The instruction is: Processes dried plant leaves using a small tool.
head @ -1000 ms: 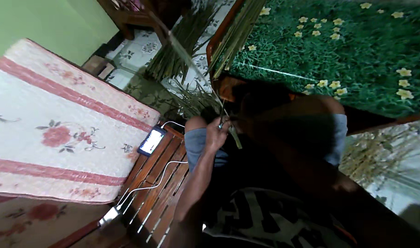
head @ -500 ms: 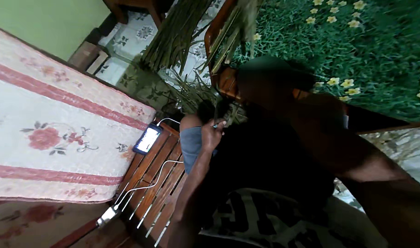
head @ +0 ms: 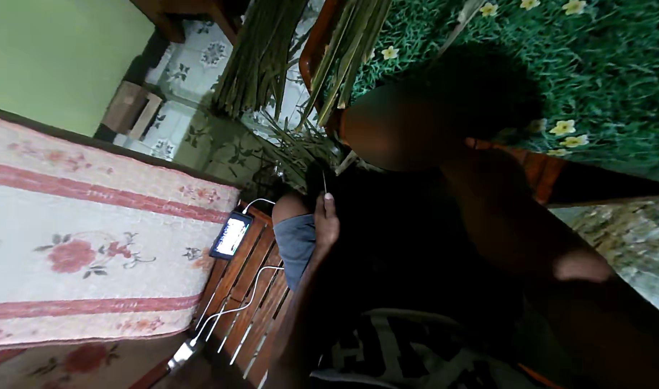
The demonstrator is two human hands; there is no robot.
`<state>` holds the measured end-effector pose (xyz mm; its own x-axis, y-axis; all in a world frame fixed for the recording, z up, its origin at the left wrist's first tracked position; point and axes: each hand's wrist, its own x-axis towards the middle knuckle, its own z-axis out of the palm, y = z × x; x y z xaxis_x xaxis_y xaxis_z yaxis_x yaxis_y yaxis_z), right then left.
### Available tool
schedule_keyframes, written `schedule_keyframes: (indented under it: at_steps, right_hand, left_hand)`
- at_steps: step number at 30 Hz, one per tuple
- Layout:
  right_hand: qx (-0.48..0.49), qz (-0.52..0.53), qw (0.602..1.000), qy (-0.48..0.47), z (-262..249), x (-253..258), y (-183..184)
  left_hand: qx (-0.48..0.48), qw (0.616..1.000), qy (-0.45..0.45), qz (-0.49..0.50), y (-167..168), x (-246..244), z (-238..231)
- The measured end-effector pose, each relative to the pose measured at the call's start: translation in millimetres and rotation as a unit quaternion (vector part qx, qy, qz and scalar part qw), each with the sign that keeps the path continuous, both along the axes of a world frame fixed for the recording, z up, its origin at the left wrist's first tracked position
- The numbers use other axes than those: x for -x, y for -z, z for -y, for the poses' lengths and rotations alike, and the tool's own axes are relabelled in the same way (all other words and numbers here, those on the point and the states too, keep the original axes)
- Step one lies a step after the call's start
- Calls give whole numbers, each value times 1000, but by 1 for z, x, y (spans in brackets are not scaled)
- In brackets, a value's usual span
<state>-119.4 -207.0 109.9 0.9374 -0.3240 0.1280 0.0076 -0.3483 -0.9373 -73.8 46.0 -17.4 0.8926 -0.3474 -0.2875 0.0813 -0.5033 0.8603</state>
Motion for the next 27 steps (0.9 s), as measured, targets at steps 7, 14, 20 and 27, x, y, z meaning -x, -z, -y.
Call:
schedule_keyframes:
  at_steps: [7, 14, 20, 27]
  right_hand:
    - [41, -65, 994, -77, -34, -16, 16]
    - [128, -26, 989, -70, -50, -15, 27]
    - [145, 22, 989, 19, -30, -3, 8]
    - [110, -95, 989, 40, -39, -5, 19]
  left_hand:
    - [-11, 992, 84, 92, -49, 8, 20]
    - [-60, 992, 86, 65, -47, -6, 23]
    - [-51, 990, -11, -130, 18, -22, 13]
    - [152, 971, -68, -171, -6, -2, 27]
